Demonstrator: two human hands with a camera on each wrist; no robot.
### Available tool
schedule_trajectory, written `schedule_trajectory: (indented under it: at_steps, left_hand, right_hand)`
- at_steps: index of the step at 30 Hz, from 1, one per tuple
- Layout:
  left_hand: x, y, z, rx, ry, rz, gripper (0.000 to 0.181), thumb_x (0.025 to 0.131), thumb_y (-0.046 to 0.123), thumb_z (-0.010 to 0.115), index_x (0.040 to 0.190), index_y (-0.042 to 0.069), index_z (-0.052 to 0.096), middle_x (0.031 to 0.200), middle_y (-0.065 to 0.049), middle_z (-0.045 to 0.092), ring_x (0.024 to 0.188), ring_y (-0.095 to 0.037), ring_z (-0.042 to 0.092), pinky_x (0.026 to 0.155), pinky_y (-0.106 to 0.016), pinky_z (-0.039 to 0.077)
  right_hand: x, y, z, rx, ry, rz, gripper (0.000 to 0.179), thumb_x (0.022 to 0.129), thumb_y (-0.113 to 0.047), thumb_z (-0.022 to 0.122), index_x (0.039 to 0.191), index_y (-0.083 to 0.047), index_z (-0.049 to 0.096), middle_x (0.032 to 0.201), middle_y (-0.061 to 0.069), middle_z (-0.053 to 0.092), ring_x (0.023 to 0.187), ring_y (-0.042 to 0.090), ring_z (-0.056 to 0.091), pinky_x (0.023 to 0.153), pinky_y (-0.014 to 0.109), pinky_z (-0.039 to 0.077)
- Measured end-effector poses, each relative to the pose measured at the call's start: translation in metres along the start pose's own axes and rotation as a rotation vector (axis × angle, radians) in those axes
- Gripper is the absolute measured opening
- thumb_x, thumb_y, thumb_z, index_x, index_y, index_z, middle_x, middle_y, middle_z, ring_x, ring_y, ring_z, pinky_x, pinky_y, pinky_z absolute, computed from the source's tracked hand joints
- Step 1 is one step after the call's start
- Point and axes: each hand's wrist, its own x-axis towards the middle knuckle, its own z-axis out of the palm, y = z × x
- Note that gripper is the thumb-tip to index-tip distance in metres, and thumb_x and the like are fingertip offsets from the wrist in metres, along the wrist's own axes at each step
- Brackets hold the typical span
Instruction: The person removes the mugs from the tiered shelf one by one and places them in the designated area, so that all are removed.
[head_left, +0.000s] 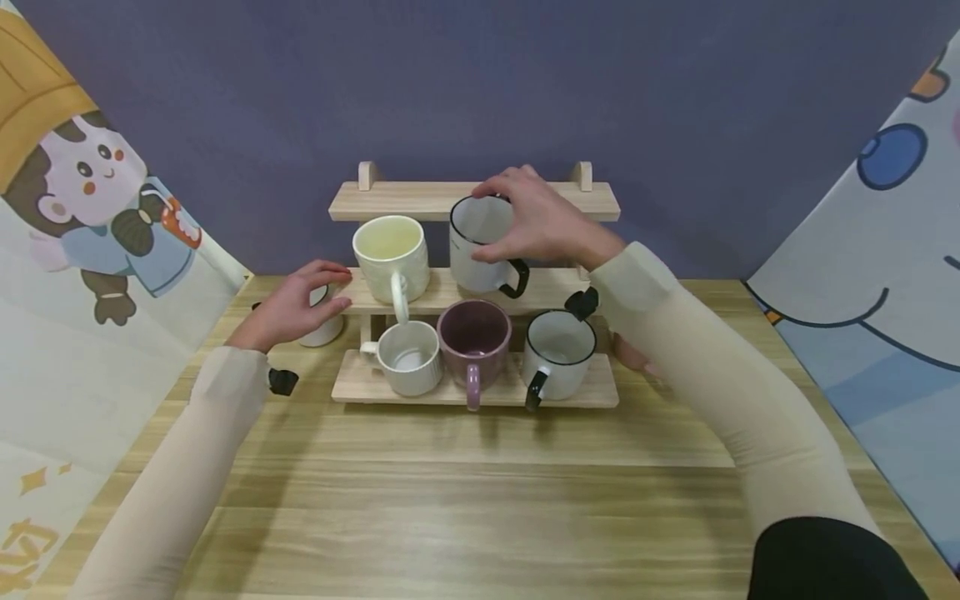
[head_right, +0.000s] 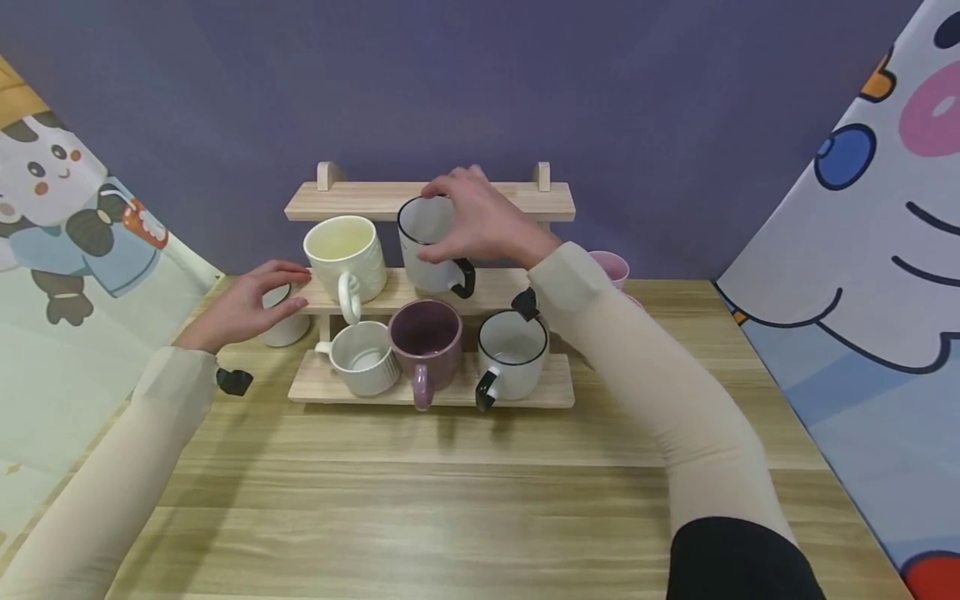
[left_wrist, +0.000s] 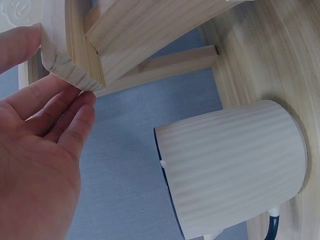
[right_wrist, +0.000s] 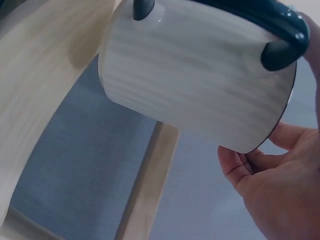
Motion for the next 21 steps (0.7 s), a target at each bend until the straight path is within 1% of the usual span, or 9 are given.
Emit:
schedule_trajectory:
  at_steps: [3, 7, 9, 12, 15, 16, 19, 21]
  left_hand:
    - [0.0, -0.001, 0.0, -0.001, 0.0, -0.001, 0.04, 0.092, 0.02, 0.064, 0.123, -0.006, 0.058, 0.129, -0.017, 0.049, 0.122, -0.037, 0.043, 0.098, -0.054, 0.033]
    - [0.0, 0.0, 0.001, 0.0, 0.0, 0.001, 0.04, 0.092, 0.019, 0.064, 0.122, -0.006, 0.058, 0.128, -0.017, 0.049, 0.122, -0.037, 0.043, 0.098, -0.054, 0.033]
    - [0.0, 0.0, 0.001, 0.003, 0.001, 0.003, 0.04, 0.092, 0.02, 0.064, 0.122, -0.006, 0.058, 0.128, -0.017, 0.049, 0.121, -0.037, 0.043, 0.098, -0.054, 0.033]
    - [0.0, 0.0, 0.001, 0.005, 0.003, 0.006, 0.04, 0.092, 0.02, 0.064, 0.122, -0.005, 0.058, 0.128, -0.017, 0.049, 0.121, -0.037, 0.043, 0.098, -0.054, 0.033]
    - [0.001, 0.001, 0.001, 0.002, 0.002, 0.009, 0.041, 0.092, 0.021, 0.064, 0.122, -0.006, 0.058, 0.128, -0.017, 0.049, 0.121, -0.037, 0.043, 0.098, -0.054, 0.034]
    - [0.001, 0.001, 0.001, -0.001, 0.002, 0.01, 0.041, 0.092, 0.021, 0.064, 0.123, -0.006, 0.058, 0.128, -0.017, 0.049, 0.121, -0.037, 0.043, 0.097, -0.054, 0.034]
    - [0.0, 0.0, 0.001, -0.002, 0.002, 0.014, 0.042, 0.092, 0.022, 0.064, 0.122, -0.005, 0.058, 0.128, -0.016, 0.049, 0.121, -0.036, 0.043, 0.097, -0.054, 0.034]
    - [0.0, 0.0, 0.001, -0.001, 0.003, 0.015, 0.042, 0.092, 0.023, 0.064, 0.123, -0.005, 0.058, 0.128, -0.016, 0.049, 0.121, -0.035, 0.043, 0.097, -0.053, 0.035]
  right_hand:
    - [-0.005, 0.001, -0.005, -0.017, 0.002, 0.0, 0.079, 0.066, -0.05, 0.081, 0.131, -0.013, 0.055, 0.128, 0.004, 0.048, 0.115, 0.022, 0.037, 0.09, 0.042, 0.039]
    - [-0.014, 0.003, -0.015, -0.034, 0.004, 0.022, 0.081, 0.066, -0.053, 0.079, 0.133, -0.014, 0.054, 0.129, 0.005, 0.047, 0.116, 0.023, 0.036, 0.09, 0.045, 0.039]
    - [-0.02, 0.004, -0.022, -0.039, 0.009, 0.045, 0.083, 0.066, -0.056, 0.077, 0.134, -0.016, 0.053, 0.129, 0.004, 0.046, 0.117, 0.023, 0.036, 0.093, 0.047, 0.037]
    - [-0.03, 0.007, -0.034, -0.053, 0.033, 0.054, 0.083, 0.067, -0.057, 0.077, 0.135, -0.016, 0.053, 0.129, 0.006, 0.047, 0.118, 0.024, 0.036, 0.093, 0.049, 0.035]
    - [-0.039, 0.011, -0.045, -0.068, 0.066, 0.053, 0.08, 0.068, -0.054, 0.077, 0.133, -0.014, 0.054, 0.125, 0.006, 0.049, 0.113, 0.024, 0.037, 0.089, 0.046, 0.036]
    - [-0.042, 0.012, -0.048, -0.07, 0.073, 0.053, 0.079, 0.068, -0.053, 0.078, 0.133, -0.014, 0.055, 0.124, 0.006, 0.05, 0.112, 0.024, 0.038, 0.086, 0.045, 0.037]
    - [-0.05, 0.015, -0.054, -0.082, 0.082, 0.055, 0.078, 0.068, -0.051, 0.078, 0.131, -0.012, 0.056, 0.123, 0.006, 0.051, 0.111, 0.024, 0.038, 0.084, 0.044, 0.036]
    - [-0.056, 0.018, -0.057, -0.089, 0.078, 0.059, 0.078, 0.068, -0.052, 0.078, 0.131, -0.013, 0.056, 0.123, 0.006, 0.051, 0.112, 0.025, 0.038, 0.086, 0.045, 0.036]
